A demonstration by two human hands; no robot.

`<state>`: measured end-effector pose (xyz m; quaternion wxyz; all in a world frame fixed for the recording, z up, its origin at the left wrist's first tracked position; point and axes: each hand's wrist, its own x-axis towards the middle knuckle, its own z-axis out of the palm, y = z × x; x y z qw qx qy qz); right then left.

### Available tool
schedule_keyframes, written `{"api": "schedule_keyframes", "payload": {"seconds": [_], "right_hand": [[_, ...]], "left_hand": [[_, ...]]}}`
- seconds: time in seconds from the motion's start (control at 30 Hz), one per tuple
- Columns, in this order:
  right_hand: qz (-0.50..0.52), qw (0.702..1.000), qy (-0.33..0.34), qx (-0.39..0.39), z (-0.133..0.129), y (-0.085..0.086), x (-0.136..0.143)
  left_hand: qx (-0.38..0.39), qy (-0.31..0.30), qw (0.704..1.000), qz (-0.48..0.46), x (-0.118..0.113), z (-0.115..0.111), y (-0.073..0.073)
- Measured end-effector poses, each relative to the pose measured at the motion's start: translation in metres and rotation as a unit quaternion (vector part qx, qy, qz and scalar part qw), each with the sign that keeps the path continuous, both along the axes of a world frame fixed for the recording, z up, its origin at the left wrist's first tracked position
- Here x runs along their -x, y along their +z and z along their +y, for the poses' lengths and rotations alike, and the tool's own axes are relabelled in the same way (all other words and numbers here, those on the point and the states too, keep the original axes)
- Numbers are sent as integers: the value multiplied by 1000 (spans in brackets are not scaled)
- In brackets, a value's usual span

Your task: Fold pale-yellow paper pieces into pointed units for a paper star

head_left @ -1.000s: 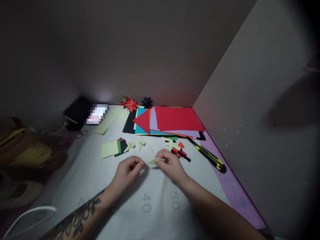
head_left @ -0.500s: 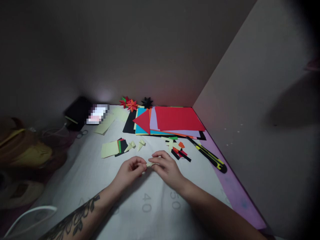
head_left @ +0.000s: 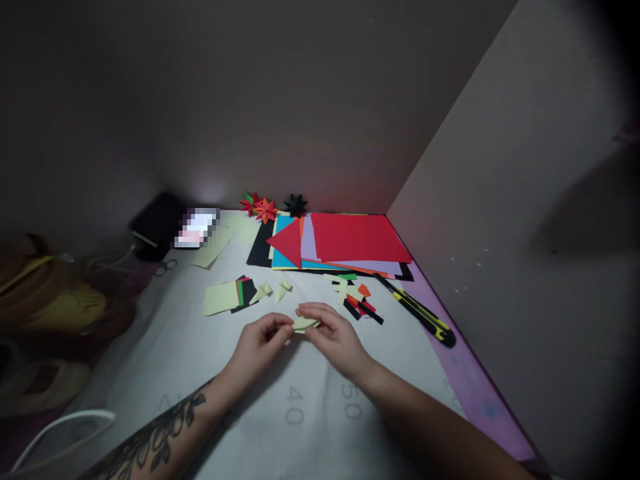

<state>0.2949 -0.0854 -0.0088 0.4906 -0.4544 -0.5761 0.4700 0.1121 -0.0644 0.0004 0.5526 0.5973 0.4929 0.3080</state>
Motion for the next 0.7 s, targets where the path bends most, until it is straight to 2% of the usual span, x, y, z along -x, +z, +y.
{"api": "schedule_keyframes", "payload": {"seconds": [0.17, 0.43, 0.57, 0.63, 0.7], "right_hand": [[34, 999, -16, 0, -2, -6, 6], [56, 997, -40, 39, 0, -13, 10], [63, 995, -54, 61, 3, -14, 8], [17, 997, -79, 11, 2, -12, 4], [-89, 986, -98, -102, -1, -7, -4]], "left_hand": [[1, 35, 999, 2, -2, 0, -2], [31, 51, 995, -77, -7, 2, -6], [5, 58, 996, -74, -6, 1, -5], [-7, 50, 997, -58, -5, 2, -4], [-3, 49, 998, -36, -3, 3, -3]]}}
